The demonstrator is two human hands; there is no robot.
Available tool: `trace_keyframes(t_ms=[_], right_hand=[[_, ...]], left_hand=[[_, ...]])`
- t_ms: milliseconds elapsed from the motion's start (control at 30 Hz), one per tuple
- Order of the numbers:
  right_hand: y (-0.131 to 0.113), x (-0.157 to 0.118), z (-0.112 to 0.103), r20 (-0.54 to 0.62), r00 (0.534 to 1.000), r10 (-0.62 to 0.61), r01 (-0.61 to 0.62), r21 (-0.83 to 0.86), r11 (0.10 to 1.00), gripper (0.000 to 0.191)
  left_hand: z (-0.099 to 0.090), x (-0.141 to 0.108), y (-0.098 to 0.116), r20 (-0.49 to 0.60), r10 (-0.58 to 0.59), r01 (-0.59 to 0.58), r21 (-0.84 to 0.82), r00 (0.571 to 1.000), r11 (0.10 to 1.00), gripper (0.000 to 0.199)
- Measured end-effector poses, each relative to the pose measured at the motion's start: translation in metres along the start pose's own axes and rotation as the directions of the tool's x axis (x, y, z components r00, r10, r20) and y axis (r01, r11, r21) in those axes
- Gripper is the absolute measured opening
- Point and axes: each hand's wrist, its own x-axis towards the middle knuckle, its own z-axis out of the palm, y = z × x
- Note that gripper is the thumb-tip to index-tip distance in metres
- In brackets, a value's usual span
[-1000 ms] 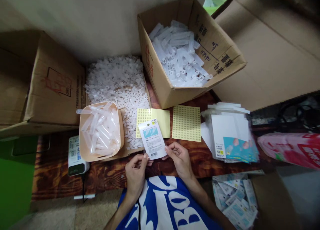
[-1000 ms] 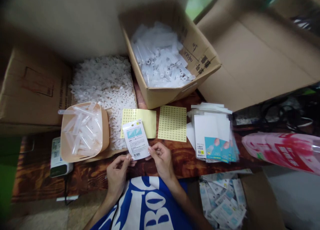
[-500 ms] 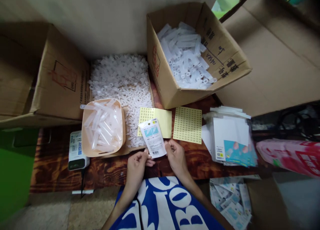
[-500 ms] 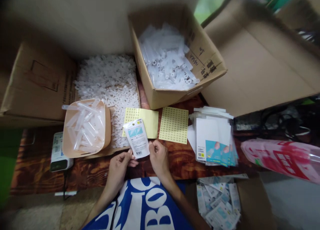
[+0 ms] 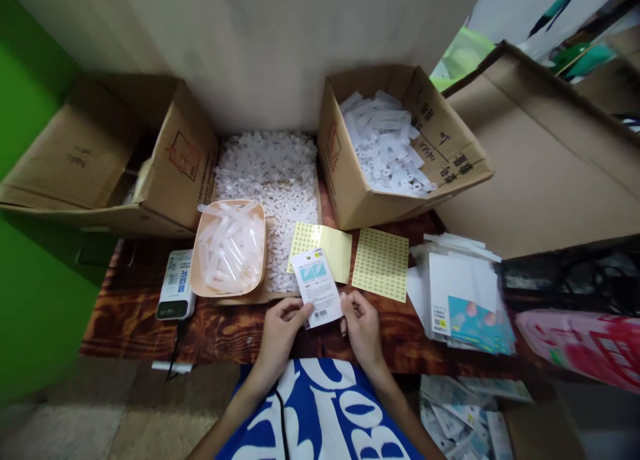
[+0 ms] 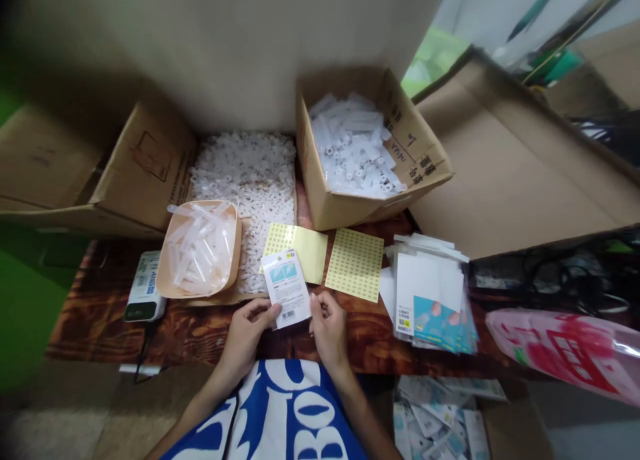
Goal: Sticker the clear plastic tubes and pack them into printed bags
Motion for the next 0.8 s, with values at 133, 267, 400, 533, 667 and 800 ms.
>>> trace_keyframes(t_ms=[133, 267, 400, 533, 667, 800], right_hand=[[-0.007, -0.003, -0.009, 0.049, 0.995, 0.086, -0.095, 0.236, 0.967, 0.045], [-0.020, 0.001, -0.015, 0.263, 0.957, 0.126, -0.223, 0.381, 0.897, 0.042], [-0.031, 0.003, -0.015, 0.308, 0.940, 0.148, -0.281, 0.451, 0.847, 0.048], [-0.033, 0.001, -0.013, 0.319, 0.936, 0.148, -0.294, 0.480, 0.826, 0.052], [-0.039, 0.004, -0.012, 0.254, 0.961, 0.110, -0.229, 0.504, 0.833, 0.050], [-0.059, 0.004, -0.027, 0.310, 0.951, 0.014, -0.154, 0.432, 0.888, 0.054]], left_hand=[[0.000, 0.001, 0.007, 0.027, 0.019, -0.019, 0.002, 0.999, 1.000, 0.033], [-0.003, 0.000, 0.012, 0.075, 0.032, -0.034, 0.022, 0.997, 0.999, 0.033], [-0.001, -0.004, 0.019, 0.172, 0.015, -0.022, 0.039, 0.985, 0.999, 0.036], [0.003, -0.009, 0.024, 0.268, -0.041, 0.055, -0.044, 0.962, 0.998, 0.040], [0.005, -0.008, 0.031, 0.257, 0.006, 0.008, -0.054, 0.966, 0.998, 0.040], [0.018, -0.010, 0.036, 0.340, 0.070, -0.097, 0.062, 0.938, 0.993, 0.039]])
